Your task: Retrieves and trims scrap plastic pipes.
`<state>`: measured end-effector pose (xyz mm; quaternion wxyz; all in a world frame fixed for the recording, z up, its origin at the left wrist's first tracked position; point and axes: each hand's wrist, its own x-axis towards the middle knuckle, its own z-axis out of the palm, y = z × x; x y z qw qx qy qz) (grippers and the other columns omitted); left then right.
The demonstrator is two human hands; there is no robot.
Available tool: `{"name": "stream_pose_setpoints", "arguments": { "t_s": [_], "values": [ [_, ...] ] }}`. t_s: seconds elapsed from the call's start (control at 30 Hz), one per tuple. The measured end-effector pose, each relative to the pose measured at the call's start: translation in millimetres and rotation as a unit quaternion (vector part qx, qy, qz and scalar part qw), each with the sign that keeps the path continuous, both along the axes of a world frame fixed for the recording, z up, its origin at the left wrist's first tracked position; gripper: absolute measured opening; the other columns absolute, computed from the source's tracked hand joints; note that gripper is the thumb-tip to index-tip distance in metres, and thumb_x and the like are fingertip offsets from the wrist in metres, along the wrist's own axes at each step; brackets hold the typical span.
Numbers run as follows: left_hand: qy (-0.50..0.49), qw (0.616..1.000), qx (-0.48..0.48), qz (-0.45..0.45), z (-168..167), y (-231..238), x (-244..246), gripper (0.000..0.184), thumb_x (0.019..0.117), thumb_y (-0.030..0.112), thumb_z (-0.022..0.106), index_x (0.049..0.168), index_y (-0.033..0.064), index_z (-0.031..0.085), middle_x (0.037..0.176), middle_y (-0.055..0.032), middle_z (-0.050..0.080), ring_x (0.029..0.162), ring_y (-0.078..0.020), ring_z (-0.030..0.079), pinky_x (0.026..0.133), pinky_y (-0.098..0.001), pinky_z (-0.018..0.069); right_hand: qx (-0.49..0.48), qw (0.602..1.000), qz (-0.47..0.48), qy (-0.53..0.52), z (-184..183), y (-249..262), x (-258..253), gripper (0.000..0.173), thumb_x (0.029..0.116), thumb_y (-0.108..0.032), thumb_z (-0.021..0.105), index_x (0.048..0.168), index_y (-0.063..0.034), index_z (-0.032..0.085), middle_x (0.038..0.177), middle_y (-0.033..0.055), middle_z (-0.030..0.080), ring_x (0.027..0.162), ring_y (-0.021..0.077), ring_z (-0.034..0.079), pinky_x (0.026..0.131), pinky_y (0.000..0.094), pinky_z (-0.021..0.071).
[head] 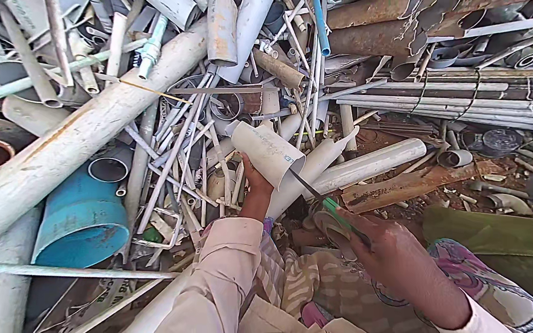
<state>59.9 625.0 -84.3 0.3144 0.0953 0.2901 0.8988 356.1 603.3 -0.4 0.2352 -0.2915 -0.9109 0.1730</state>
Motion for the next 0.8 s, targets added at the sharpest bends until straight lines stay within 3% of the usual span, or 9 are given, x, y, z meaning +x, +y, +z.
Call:
{"name": "stream_pose_setpoints", "arguments": {
  "t_s": [0.07,0.13,0.2,0.27,0.37,0.5,0.63,0.73,0.8],
  "values": [
    [0.000,1.000,-0.009,-0.001,-1,1,-1,0.060,0.1071,0.057,0.015,0.135,0.0198,0.052,0.119,-0.0034,0.068,0.112,-0.0167,0.066,0.094,-0.0436,0.0558,-0.005,1.000,0.013,0.004,2,0,4,0.044,0.0862,-0.019,0.053,0.121,-0.0140,0.078,0.093,0.0085,0.078,0.071,0.0258,0.073,0.060,0.0470,0.0591],
    [0.004,1.000,-0.007,-0.001,0,1,0,0.060,0.1071,0.057,0.014,0.137,0.0200,0.051,0.122,-0.0039,0.067,0.115,-0.0172,0.065,0.096,-0.0442,0.0548,0.055,0.998,-0.027,0.008,4,-1,4,0.042,0.0857,-0.019,0.052,0.116,-0.0126,0.080,0.083,0.0120,0.075,0.060,0.0292,0.070,0.049,0.0478,0.0530],
    [-0.004,1.000,-0.013,0.001,2,0,1,0.061,0.1066,0.059,0.015,0.137,0.0206,0.051,0.123,-0.0032,0.067,0.115,-0.0170,0.065,0.095,-0.0439,0.0552,0.081,0.995,-0.054,0.001,5,1,5,0.043,0.0883,-0.021,0.050,0.117,-0.0109,0.080,0.078,0.0147,0.072,0.055,0.0306,0.066,0.045,0.0473,0.0482],
    [-0.014,1.000,-0.021,-0.009,3,-2,2,0.061,0.1062,0.060,0.017,0.138,0.0207,0.051,0.125,-0.0036,0.066,0.116,-0.0175,0.064,0.096,-0.0446,0.0548,0.054,0.998,-0.024,0.009,3,3,8,0.043,0.0899,-0.023,0.049,0.117,-0.0099,0.080,0.079,0.0130,0.073,0.057,0.0277,0.067,0.048,0.0455,0.0508],
    [-0.023,0.999,-0.019,-0.024,2,-3,3,0.059,0.1064,0.060,0.018,0.136,0.0218,0.051,0.121,-0.0018,0.068,0.112,-0.0156,0.066,0.094,-0.0420,0.0566,-0.011,1.000,0.019,0.021,4,2,12,0.042,0.0900,-0.023,0.051,0.119,-0.0135,0.079,0.093,0.0084,0.079,0.072,0.0224,0.073,0.062,0.0428,0.0582],
    [-0.041,0.998,0.003,-0.040,0,-3,1,0.063,0.1044,0.064,0.018,0.136,0.0223,0.053,0.121,-0.0026,0.068,0.113,-0.0171,0.066,0.094,-0.0439,0.0560,0.068,0.996,-0.046,0.018,5,4,8,0.043,0.0882,-0.019,0.049,0.118,-0.0106,0.079,0.081,0.0144,0.072,0.057,0.0296,0.066,0.046,0.0464,0.0481],
    [-0.039,0.999,-0.006,-0.009,9,-4,4,0.059,0.1069,0.058,0.016,0.132,0.0213,0.054,0.116,-0.0003,0.069,0.110,-0.0131,0.067,0.092,-0.0395,0.0572,-0.056,0.997,0.021,0.046,5,3,11,0.041,0.0902,-0.023,0.053,0.122,-0.0139,0.077,0.099,0.0046,0.079,0.076,0.0131,0.072,0.067,0.0327,0.0586],
    [-0.036,0.999,-0.002,-0.002,10,-4,4,0.059,0.1073,0.057,0.015,0.132,0.0209,0.054,0.116,0.0000,0.069,0.110,-0.0128,0.067,0.093,-0.0396,0.0567,0.022,0.999,-0.028,0.036,4,1,6,0.041,0.0904,-0.025,0.052,0.117,-0.0120,0.080,0.089,0.0106,0.077,0.067,0.0255,0.071,0.055,0.0444,0.0549],
    [-0.030,1.000,-0.009,-0.003,8,-3,3,0.060,0.1068,0.058,0.014,0.134,0.0206,0.053,0.118,-0.0012,0.069,0.112,-0.0142,0.066,0.094,-0.0409,0.0563,0.034,0.998,-0.035,0.034,4,2,7,0.042,0.0905,-0.023,0.051,0.118,-0.0097,0.079,0.088,0.0121,0.077,0.066,0.0272,0.071,0.054,0.0459,0.0546]
  ]
}}
